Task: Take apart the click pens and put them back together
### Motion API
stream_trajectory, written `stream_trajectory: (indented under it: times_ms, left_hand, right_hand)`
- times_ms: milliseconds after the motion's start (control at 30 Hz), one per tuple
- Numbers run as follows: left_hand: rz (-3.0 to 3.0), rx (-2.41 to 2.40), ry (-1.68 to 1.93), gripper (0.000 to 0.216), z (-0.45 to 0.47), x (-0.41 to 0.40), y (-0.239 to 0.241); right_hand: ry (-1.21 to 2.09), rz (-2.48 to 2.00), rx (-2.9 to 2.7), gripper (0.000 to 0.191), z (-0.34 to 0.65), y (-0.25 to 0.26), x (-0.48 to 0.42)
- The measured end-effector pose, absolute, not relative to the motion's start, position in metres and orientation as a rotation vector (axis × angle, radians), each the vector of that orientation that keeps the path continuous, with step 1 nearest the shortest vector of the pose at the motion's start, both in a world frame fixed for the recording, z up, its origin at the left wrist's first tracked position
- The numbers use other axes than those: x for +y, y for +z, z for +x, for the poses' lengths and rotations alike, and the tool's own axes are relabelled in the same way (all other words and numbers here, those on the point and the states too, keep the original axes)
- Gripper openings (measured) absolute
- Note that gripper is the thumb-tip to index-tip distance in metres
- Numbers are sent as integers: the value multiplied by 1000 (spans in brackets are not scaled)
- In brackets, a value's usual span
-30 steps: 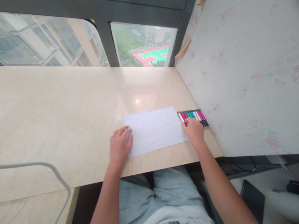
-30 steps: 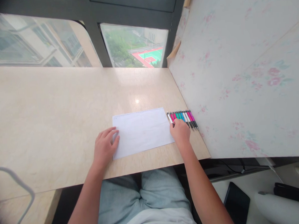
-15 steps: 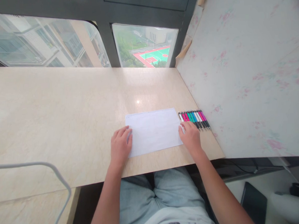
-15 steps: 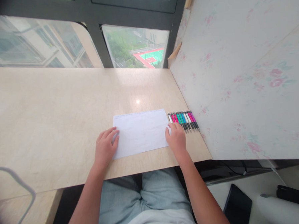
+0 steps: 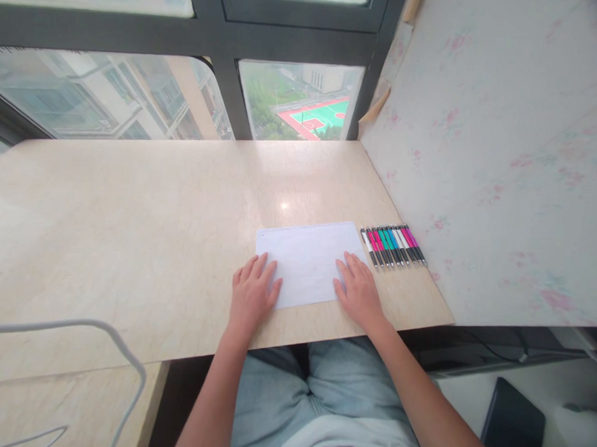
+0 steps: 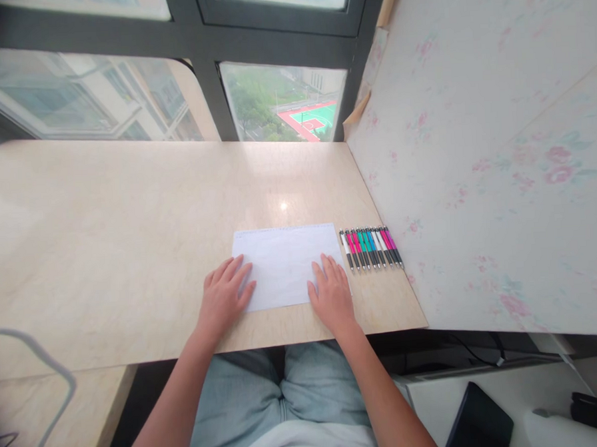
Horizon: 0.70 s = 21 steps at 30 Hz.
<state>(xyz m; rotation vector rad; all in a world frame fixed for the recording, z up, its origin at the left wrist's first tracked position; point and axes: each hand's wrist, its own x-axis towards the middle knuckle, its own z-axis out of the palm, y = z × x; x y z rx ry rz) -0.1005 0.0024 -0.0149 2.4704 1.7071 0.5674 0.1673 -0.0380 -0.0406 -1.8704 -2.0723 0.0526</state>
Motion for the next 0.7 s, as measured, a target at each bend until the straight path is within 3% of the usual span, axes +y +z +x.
stream_trajectory:
  times_ms: [300, 467, 567, 700]
  left_hand:
    - [2612, 1647, 316, 51, -98, -11, -15]
    - [2612, 1641, 361, 50, -97, -9, -16]
    - [2603, 1626, 518, 50, -100, -10, -14]
    - [2369, 1645, 1122, 32, -90, -22, -7]
  right_hand:
    - [-30, -1928, -2066, 47, 164, -42, -45]
    - [-32, -1907, -2036, 47, 164, -42, -45]
    - [-62, -1807, -1964, 43, 167, -37, -46]
    - [-27, -1538, -1741, 22, 169, -27, -55]
